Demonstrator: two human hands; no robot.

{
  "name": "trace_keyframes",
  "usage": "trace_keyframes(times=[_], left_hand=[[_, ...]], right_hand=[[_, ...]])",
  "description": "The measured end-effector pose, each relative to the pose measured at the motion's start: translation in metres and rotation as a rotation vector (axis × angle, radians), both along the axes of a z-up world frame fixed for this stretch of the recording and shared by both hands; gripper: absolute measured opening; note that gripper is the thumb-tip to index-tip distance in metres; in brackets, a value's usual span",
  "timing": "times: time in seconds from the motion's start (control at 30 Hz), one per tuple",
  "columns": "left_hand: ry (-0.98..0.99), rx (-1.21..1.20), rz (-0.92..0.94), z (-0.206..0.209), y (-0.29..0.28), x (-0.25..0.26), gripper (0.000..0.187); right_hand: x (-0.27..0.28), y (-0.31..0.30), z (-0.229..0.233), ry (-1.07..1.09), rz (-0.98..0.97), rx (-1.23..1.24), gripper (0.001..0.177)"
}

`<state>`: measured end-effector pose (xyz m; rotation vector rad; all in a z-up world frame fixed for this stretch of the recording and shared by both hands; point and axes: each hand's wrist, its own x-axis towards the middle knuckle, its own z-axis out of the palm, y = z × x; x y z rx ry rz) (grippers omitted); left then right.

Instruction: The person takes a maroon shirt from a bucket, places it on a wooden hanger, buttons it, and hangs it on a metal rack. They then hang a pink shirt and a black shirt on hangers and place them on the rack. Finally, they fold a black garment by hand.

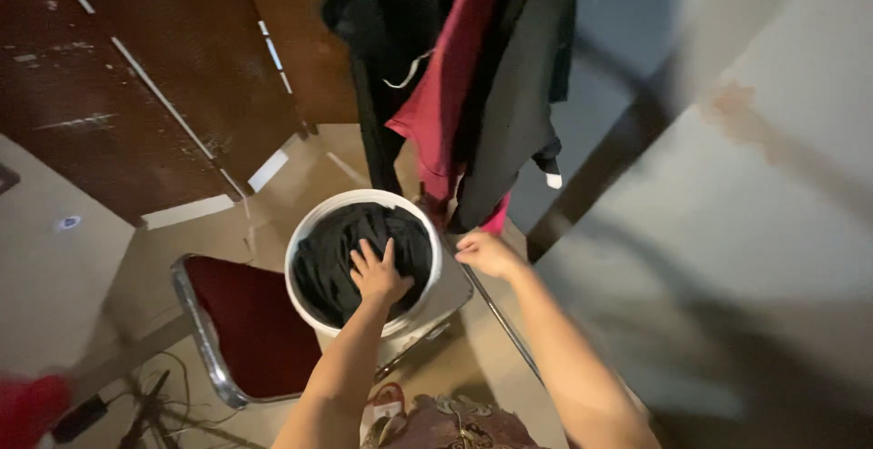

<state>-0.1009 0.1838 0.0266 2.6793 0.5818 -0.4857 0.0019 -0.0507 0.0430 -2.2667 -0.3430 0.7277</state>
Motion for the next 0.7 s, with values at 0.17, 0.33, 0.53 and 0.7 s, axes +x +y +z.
trace_keyframes(times=[0.17, 0.33, 0.53, 0.7], left_hand=[[0.062, 0.135, -0.111, 0.008, 0.003, -0.008, 0.112], [0.084, 0.202, -0.236, -0.022, 0.021, 0.007, 0.083], [-0.24, 0.23, -0.418, -0.108, 0.048, 0.025, 0.026], [-0.57, -0.192, -0.263, -0.084, 0.047, 0.033, 0.015]], right_hand=[[-0.025, 0.058, 0.022, -0.115, 0.133, -0.072, 0.043], [-0.041, 0.087, 0.039, -0.031, 0.169, -0.146, 0.055], [-0.048, 0.094, 0.036, 0.047, 0.102, -0.089, 0.065], [-0.054, 0.096, 0.031, -0.07, 0.125, -0.107, 0.106]])
